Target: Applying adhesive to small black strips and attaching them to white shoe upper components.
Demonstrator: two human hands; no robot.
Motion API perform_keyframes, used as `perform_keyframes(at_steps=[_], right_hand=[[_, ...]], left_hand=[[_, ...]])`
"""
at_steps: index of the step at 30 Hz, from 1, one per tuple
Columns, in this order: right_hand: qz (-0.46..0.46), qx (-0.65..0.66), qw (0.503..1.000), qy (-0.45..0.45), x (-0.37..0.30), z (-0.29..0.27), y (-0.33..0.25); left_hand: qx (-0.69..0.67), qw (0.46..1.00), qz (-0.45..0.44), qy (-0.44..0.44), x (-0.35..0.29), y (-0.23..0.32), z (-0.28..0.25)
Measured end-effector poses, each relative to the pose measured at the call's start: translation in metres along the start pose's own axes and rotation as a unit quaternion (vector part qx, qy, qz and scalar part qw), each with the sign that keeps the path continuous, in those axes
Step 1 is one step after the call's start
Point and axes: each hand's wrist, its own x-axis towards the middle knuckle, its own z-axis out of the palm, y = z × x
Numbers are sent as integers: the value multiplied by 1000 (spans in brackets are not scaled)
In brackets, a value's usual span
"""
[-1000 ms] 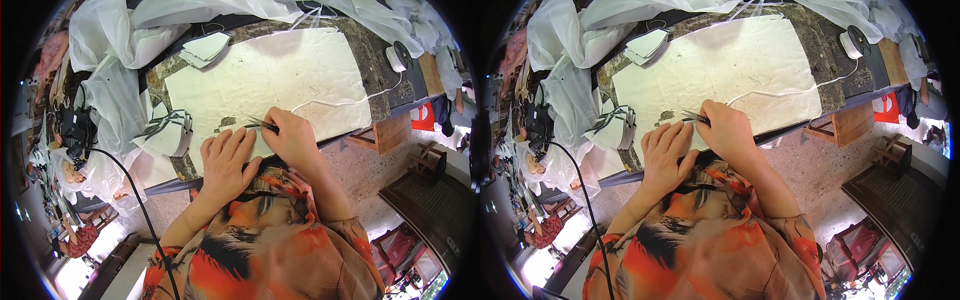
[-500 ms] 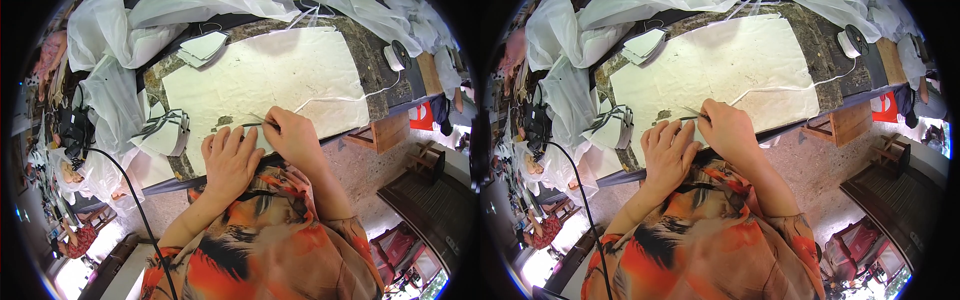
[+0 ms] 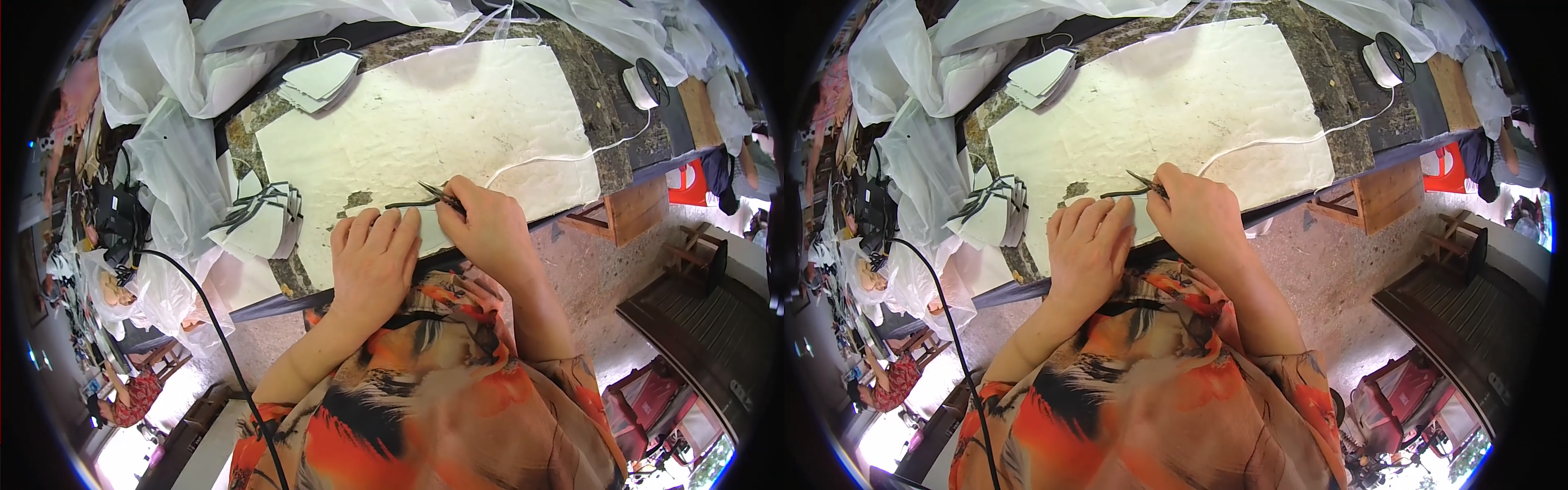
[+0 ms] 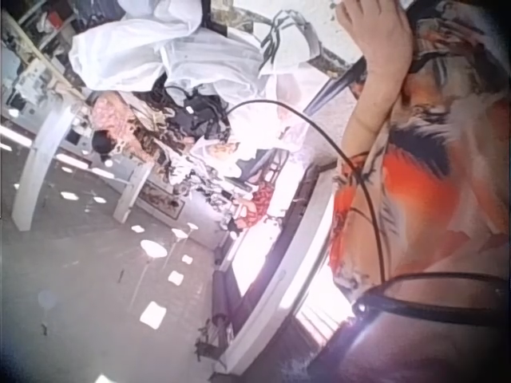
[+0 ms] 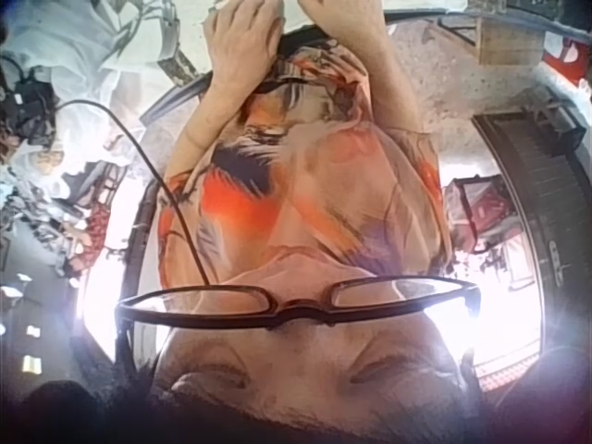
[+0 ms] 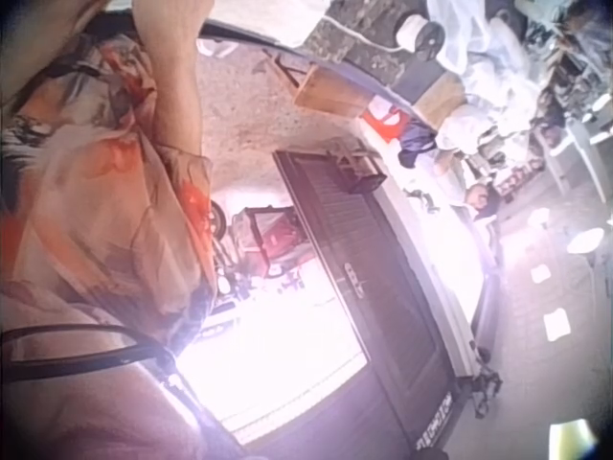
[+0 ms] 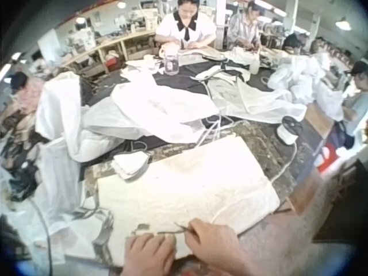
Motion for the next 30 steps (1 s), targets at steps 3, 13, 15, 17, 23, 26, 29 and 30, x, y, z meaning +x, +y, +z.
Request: perform_keyframes(at_steps=[3, 13, 15, 17, 23, 26, 29, 30], right_hand=[[-1, 7, 1000, -7, 1, -1, 1], [2, -5, 1000, 14, -1, -4, 5], [4, 1, 1000, 18, -1, -5, 6], [23, -6, 1000, 10, 0, -5, 8], [-8, 4, 999, 42, 0, -4, 12], [-3, 9, 999, 40, 1, -5, 12], [-7, 1, 999, 44, 2, -4, 14], [-7, 1, 999, 44, 3, -4, 14]], left_hand=[[10, 1000, 2, 0, -1, 0, -1], [28, 999, 7, -36, 1, 3, -5], [32, 998, 6, -49, 2, 4, -7], [36, 997, 3, -62, 3, 5, -7], [37, 996, 5, -76, 7, 7, -6], [37, 996, 2, -81, 8, 8, -8], [38, 996, 3, -78, 7, 8, -7], [38, 996, 3, -79, 8, 8, -7]])
